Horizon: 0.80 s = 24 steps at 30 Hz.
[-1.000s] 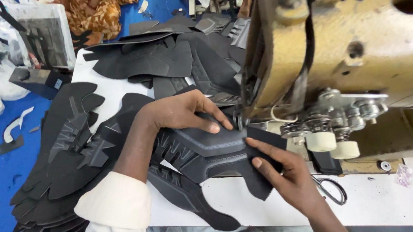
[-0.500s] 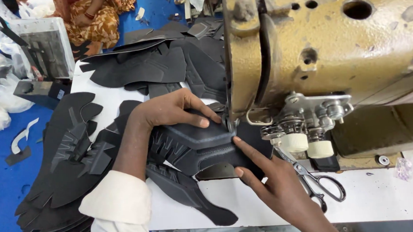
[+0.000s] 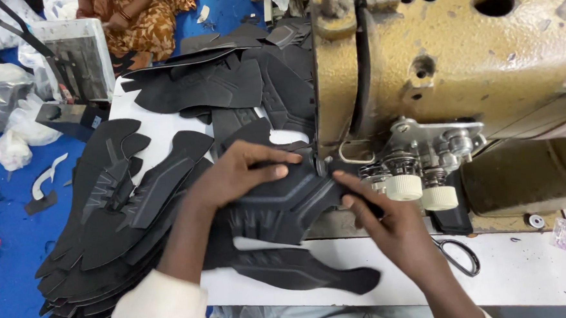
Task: The person sews black shoe parts using a sewing machine, guiding the material under the needle. They then use scissors to cut the thread and trim the edges of the parts. The person repeats this process for multiple shoe parts, stacking the finished items on the table.
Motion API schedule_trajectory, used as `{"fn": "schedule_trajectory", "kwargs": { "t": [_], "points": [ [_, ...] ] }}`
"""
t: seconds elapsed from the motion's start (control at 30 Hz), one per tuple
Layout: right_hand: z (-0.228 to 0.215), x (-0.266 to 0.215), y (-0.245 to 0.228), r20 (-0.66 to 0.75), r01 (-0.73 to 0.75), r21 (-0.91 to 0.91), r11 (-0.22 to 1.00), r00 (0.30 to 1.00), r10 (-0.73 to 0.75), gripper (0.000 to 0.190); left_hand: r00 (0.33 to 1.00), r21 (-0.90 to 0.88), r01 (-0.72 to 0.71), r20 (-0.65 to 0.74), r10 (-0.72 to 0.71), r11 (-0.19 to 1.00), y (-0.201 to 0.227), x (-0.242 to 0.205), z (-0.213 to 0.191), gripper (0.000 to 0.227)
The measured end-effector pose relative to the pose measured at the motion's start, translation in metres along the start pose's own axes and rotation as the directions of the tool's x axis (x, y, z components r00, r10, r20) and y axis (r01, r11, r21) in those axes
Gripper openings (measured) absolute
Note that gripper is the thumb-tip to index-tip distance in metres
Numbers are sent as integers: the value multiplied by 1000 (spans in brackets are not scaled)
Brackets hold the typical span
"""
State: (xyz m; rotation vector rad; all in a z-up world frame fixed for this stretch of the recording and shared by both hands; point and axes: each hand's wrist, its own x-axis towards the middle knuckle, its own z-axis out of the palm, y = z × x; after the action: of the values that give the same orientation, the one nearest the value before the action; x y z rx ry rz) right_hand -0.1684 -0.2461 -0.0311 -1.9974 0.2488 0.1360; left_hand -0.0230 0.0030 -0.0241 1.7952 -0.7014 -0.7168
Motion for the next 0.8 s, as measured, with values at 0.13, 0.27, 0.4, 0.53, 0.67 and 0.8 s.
{"fn": "schedule_trajectory", "kwargs": {
  "t": [0.13, 0.27, 0.4, 0.53, 0.67, 0.8],
  "points": [
    [3, 4, 39, -187, -191, 117, 975, 960, 211, 38, 925, -35, 171, -338, -173, 985, 3, -27, 50, 38],
    [11, -12, 59, -191, 318, 100, 943, 936, -296, 44, 845, -116, -21, -533, -44, 993, -4, -36, 95, 38],
    [20, -22, 88, -2, 301, 147, 942, 953, -304, 68, 754, -170, 3, -647, -114, 985, 12, -35, 110, 40],
    [21, -28, 73, -26, 208, 166, 964, 978, -206, 57, 719, -199, 3, -681, -141, 980, 10, -31, 115, 39],
    [19, -26, 50, -94, 378, 29, 925, 923, -374, 41, 721, -248, 96, -650, -239, 964, 8, -27, 109, 41],
    [21, -25, 38, -142, 316, 62, 947, 942, -305, 38, 739, -104, -21, -672, -55, 994, 7, -27, 100, 39]
  ]
}}
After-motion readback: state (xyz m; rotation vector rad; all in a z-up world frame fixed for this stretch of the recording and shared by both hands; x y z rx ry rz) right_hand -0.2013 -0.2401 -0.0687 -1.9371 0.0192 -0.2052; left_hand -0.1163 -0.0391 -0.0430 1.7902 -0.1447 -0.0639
